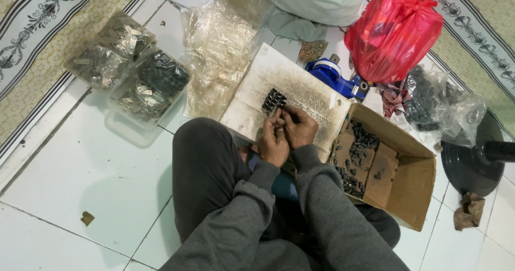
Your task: Sorting and arranging small metal parts from a cardboard box onto a template board.
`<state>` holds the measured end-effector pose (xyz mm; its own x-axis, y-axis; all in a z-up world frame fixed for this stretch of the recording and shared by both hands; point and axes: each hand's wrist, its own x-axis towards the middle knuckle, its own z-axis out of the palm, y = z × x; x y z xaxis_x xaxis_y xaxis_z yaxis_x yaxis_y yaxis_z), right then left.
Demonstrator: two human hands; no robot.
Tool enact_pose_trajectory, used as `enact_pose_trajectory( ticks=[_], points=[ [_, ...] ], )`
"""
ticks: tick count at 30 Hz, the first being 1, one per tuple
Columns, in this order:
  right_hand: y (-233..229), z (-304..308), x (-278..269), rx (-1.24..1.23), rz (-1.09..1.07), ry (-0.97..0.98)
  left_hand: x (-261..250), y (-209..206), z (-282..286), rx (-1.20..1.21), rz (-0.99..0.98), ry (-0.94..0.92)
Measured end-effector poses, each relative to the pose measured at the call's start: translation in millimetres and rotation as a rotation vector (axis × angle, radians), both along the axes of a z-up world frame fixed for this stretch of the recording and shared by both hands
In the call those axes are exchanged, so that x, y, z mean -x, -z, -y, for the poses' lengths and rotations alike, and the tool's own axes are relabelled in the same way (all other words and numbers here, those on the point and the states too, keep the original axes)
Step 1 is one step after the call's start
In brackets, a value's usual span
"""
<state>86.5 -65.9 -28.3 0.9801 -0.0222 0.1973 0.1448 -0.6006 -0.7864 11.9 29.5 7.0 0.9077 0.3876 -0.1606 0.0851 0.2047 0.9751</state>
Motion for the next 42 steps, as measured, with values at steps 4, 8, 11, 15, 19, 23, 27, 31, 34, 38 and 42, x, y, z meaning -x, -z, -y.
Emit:
enact_pose_trajectory(
  ticks=[4, 8, 11, 15, 19, 23, 27, 31, 34, 38, 42],
  points=[
    [-7.8, -4.4, 3.7, 0.002, -0.013, 0.015, 0.6, -2.4, 0.7, 0.018, 0.002, -0.003],
    [-5.7, -1.9, 3.5, -0.006, -0.036, 0.018, 0.8, 5.3, 4.0, -0.004, 0.024, -0.005],
    [-9.4, -2.0, 4.5, -0.009, -0.045, 0.019, 2.7, 9.0, 5.1, -0.038, 0.009, -0.01],
    [-10.6, 3.6, 7.8, -0.005, -0.061, 0.023, 2.3, 19.0, 10.1, -0.012, 0.005, -0.019],
    [-12.2, 20.7, 14.8, -0.081, -0.078, 0.004, 6.5, 25.1, 13.5, -0.009, 0.068, -0.041],
    [-28.4, 48.1, 30.3, -0.127, -0.037, 0.026, 11.6, 21.9, 19.0, -0.075, 0.154, -0.045],
    [-41.4, 82.1, 51.7, -0.205, -0.029, 0.057, 12.9, 25.8, 33.2, -0.214, 0.219, -0.089],
    [-26.4, 151.2, 52.8, -0.23, -0.022, 0.054, 20.4, 22.9, 46.6, -0.296, 0.199, 0.047],
    [-28.9, 189.5, 59.2, -0.224, -0.011, 0.098, 24.8, 24.2, 62.7, -0.367, 0.213, 0.157],
    [-28.5, 240.1, 56.0, -0.216, 0.0, 0.126, 27.7, 28.0, 81.8, -0.446, 0.238, 0.29],
    [-9.1, 309.0, 44.2, -0.141, -0.042, 0.202, 24.6, 28.5, 95.1, -0.525, 0.225, 0.375]
  ],
)
